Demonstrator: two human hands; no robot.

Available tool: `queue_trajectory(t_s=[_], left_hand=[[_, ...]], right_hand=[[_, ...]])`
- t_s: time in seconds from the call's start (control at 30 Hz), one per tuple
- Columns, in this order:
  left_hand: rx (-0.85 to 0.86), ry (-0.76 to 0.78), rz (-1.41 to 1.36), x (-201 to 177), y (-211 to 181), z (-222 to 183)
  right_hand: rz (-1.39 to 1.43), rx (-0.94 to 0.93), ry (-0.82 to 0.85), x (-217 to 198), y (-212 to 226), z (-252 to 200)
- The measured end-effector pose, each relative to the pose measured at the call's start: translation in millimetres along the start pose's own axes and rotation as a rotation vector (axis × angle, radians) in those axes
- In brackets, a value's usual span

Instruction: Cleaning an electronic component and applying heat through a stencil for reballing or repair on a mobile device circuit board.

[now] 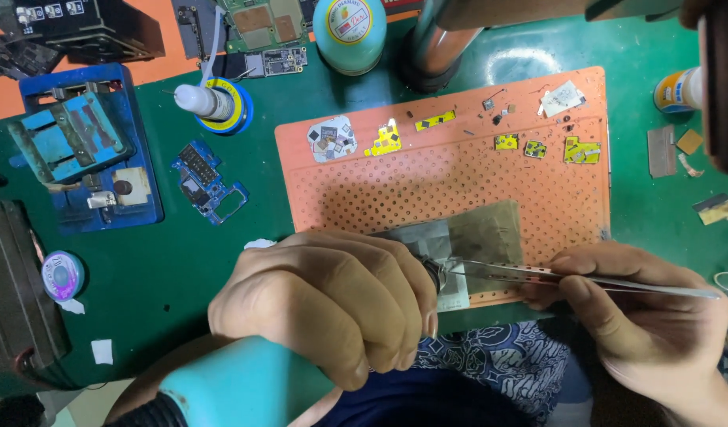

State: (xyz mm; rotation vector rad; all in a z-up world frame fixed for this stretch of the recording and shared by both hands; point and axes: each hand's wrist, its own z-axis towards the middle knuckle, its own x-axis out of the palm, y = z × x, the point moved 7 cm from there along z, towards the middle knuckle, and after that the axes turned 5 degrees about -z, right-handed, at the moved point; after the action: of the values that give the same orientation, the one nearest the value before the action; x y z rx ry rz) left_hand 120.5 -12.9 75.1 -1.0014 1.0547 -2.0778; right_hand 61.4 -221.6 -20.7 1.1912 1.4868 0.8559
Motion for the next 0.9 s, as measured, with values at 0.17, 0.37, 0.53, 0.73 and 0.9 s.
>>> queue_trajectory(t_s=[0.17,0.37,0.53,0.73,0.9], left_hand=[[0.014,0.004,-0.04,0,0,-1],[0.033,-0.05,-0.038,0,-1,-1],[0.018,-0.085,-0.022,1,-3,0],[-0.062,-0.053,-0.018,2,-1,1],[0.004,-0.119,-0.021,0,-4,0]], right_hand=[[0.027,0.032,-0.024,-2,-4,-2],[-0.179,0.051,-0.072,-13,-15,-4],[-0.089,0.068,-0.051,-9,-13,-4],[0.023,0.043,-0.039,-2,-3,-2],[0.014,0.019,-0.023,-1,0,-1]])
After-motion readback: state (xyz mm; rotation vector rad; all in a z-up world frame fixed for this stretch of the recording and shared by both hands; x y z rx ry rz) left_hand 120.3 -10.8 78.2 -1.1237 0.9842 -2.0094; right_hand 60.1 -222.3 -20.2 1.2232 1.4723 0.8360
